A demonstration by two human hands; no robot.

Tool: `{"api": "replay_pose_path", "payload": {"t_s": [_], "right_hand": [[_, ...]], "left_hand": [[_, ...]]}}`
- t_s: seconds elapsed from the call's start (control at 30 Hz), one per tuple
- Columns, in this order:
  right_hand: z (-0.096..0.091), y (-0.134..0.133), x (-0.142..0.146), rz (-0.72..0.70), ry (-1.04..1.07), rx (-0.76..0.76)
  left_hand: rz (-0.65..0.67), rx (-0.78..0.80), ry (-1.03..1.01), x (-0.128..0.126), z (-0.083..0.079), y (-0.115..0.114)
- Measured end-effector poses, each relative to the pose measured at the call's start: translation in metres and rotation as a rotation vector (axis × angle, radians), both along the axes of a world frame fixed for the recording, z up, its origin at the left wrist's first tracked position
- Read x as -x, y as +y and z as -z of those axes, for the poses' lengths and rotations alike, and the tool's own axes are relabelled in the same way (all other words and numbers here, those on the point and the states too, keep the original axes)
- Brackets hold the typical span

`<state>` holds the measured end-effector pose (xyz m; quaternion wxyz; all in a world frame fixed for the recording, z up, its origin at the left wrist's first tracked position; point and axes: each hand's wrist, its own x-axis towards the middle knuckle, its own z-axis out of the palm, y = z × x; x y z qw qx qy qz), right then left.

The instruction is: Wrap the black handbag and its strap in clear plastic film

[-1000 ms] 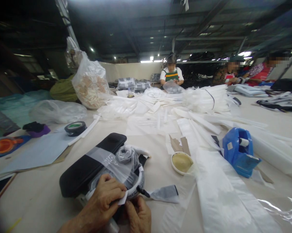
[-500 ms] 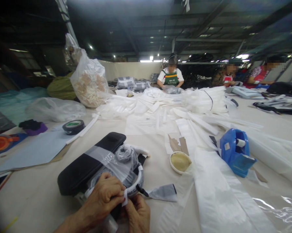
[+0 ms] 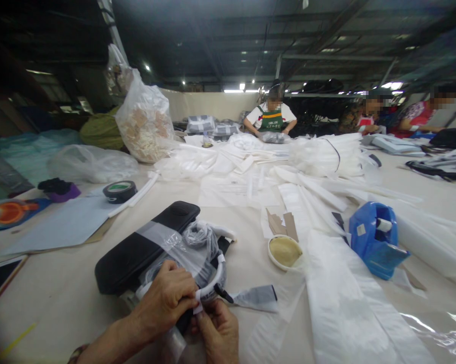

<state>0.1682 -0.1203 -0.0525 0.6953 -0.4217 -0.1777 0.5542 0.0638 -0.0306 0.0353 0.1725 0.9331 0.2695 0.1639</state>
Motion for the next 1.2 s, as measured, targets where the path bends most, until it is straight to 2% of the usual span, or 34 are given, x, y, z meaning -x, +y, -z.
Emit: {"api": "replay_pose_path", "payload": {"t_s": [0.07,0.17,0.27,0.47,0.63,0.77,0.83,1.07,1.2], "right_hand": [[-0.002,-0.002,0.001,0.034,-0.025,-0.026],[-0.005,-0.002,0.003,0.044,-0.017,0.002],[-0.006,-0.001,0.006,0.051,0.042,0.055],[-0.005,0.001,0.009,0.064,0.079,0.06],[0.012,0.006,0.007,-0.025,0.196,0.081],[0.023,0.01,0.008,-0.009,0.321,0.107],[0.019,0.01,0.01,-0.004,0.342,0.119],[-0.013,0.009,0.013,0.079,0.227,0.212],[-0.006,0.007,0.011,0.07,0.144,0.25]], "left_hand": [[0.056,-0.112,-0.075,0.002,0.003,-0.001],[0.078,-0.195,-0.156,0.004,0.006,-0.004],[0.094,-0.211,-0.151,0.003,0.007,-0.005],[0.09,-0.232,-0.142,0.001,0.011,-0.006],[0.096,-0.261,-0.168,-0.001,0.012,-0.005],[0.092,-0.245,-0.165,0.0,0.013,-0.004],[0.092,-0.23,-0.162,0.001,0.014,-0.005],[0.081,-0.249,-0.124,-0.001,0.014,-0.004],[0.074,-0.235,-0.096,-0.001,0.014,-0.003]]}}
